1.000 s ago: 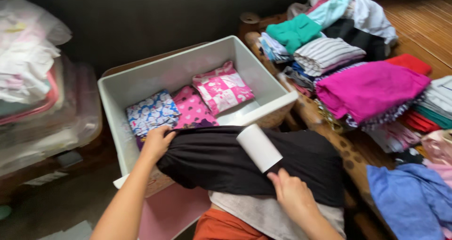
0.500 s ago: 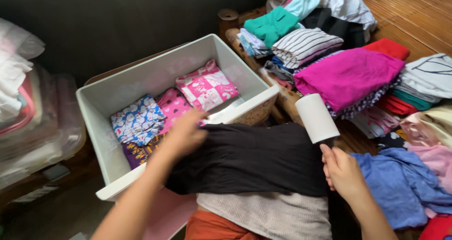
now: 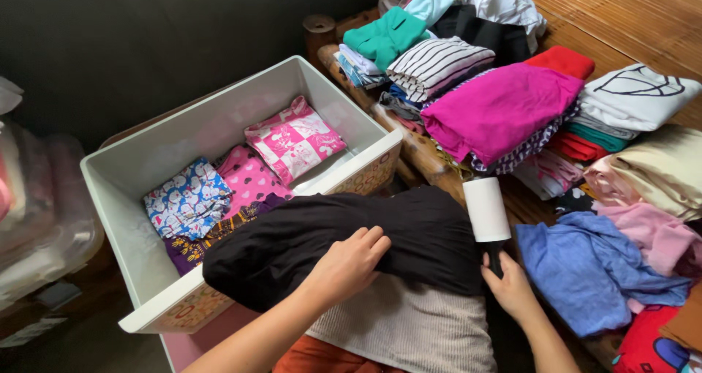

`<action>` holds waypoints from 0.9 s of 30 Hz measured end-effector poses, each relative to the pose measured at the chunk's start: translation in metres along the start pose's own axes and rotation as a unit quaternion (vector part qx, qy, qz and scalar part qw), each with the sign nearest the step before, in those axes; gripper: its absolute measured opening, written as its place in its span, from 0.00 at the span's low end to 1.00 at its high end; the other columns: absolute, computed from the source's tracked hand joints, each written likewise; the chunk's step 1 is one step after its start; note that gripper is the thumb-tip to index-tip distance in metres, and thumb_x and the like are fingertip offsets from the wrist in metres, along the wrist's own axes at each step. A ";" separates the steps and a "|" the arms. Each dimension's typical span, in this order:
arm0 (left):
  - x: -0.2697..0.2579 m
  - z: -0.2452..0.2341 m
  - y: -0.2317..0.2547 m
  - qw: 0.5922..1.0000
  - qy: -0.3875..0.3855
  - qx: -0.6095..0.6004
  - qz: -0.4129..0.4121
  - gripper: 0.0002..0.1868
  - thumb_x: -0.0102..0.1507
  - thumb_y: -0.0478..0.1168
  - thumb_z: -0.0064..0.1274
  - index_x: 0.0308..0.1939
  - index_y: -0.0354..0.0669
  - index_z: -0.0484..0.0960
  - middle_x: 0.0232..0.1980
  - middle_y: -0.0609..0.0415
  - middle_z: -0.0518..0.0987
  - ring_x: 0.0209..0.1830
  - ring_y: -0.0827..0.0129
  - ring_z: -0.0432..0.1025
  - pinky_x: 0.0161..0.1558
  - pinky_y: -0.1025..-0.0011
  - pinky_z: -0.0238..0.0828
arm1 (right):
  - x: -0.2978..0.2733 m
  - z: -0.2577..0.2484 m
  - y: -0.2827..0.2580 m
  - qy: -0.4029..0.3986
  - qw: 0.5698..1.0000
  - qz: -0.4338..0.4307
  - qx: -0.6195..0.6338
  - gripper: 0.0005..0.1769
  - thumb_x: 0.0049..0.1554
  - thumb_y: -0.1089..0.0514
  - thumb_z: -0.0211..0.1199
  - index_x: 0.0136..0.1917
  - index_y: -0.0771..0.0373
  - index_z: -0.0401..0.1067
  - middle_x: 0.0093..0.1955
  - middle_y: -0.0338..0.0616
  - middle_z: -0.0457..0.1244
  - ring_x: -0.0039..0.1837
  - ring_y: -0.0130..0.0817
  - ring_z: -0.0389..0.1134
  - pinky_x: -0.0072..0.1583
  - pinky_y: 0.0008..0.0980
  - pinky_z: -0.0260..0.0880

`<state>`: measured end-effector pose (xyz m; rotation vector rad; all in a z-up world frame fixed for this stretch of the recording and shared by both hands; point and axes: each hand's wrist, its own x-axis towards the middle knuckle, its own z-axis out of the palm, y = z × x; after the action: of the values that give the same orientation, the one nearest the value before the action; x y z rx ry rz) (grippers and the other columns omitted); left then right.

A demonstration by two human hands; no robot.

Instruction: The person cleans lint from various clothing items using a lint roller, then folds them and places them into a storage bin.

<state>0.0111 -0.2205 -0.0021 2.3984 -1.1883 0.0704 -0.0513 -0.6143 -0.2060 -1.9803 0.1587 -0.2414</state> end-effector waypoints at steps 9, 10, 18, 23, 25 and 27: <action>0.009 0.029 0.025 0.996 0.069 0.055 0.002 0.12 0.58 0.34 0.52 0.46 0.44 0.75 0.43 0.55 0.73 0.44 0.60 0.73 0.30 0.63 0.74 | -0.007 -0.016 -0.068 0.117 0.975 -0.079 -0.172 0.11 0.57 0.57 0.65 0.48 0.68 0.73 0.43 0.53 0.71 0.45 0.37 0.73 0.49 0.37 0.71; 0.011 0.025 0.025 0.996 0.082 0.042 -0.016 0.11 0.58 0.34 0.52 0.45 0.44 0.75 0.43 0.55 0.73 0.44 0.59 0.73 0.30 0.62 0.74 | -0.004 -0.027 -0.086 0.125 0.969 -0.087 -0.197 0.12 0.59 0.56 0.65 0.49 0.68 0.74 0.44 0.54 0.71 0.46 0.38 0.73 0.49 0.38 0.71; 0.003 -0.068 0.022 0.956 0.282 -0.066 -0.040 0.18 0.54 0.26 0.50 0.48 0.40 0.78 0.46 0.48 0.78 0.45 0.49 0.75 0.42 0.56 0.75 | 0.012 -0.099 -0.272 -0.001 0.985 -0.122 -0.121 0.09 0.61 0.59 0.63 0.43 0.62 0.65 0.44 0.41 0.66 0.47 0.28 0.64 0.51 0.30 0.65; -0.050 -0.093 0.004 0.970 0.227 -0.081 0.039 0.11 0.55 0.26 0.51 0.39 0.42 0.74 0.45 0.51 0.75 0.44 0.55 0.73 0.45 0.62 0.72 | -0.006 -0.087 -0.300 -0.096 0.991 0.060 -0.076 0.08 0.56 0.57 0.66 0.48 0.59 0.70 0.38 0.38 0.65 0.35 0.30 0.64 0.34 0.33 0.68; -0.068 -0.079 -0.004 0.981 0.170 -0.090 0.032 0.08 0.53 0.27 0.52 0.32 0.42 0.71 0.42 0.52 0.74 0.41 0.56 0.71 0.42 0.63 0.71 | -0.016 -0.066 -0.287 -0.062 0.976 0.081 -0.194 0.08 0.60 0.53 0.67 0.50 0.56 0.74 0.29 0.42 0.60 0.29 0.33 0.58 0.31 0.36 0.64; -0.078 -0.060 -0.014 0.988 0.109 -0.109 0.011 0.09 0.53 0.28 0.54 0.29 0.41 0.69 0.37 0.52 0.72 0.39 0.57 0.70 0.39 0.64 0.70 | -0.025 -0.028 -0.267 -0.079 0.979 0.124 -0.140 0.19 0.63 0.47 0.59 0.38 0.63 0.70 0.24 0.45 0.62 0.25 0.37 0.60 0.30 0.41 0.60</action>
<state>-0.0176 -0.1297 0.0268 2.1275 -1.0628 0.1951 -0.0822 -0.5242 0.0459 -2.2223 0.3498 0.1056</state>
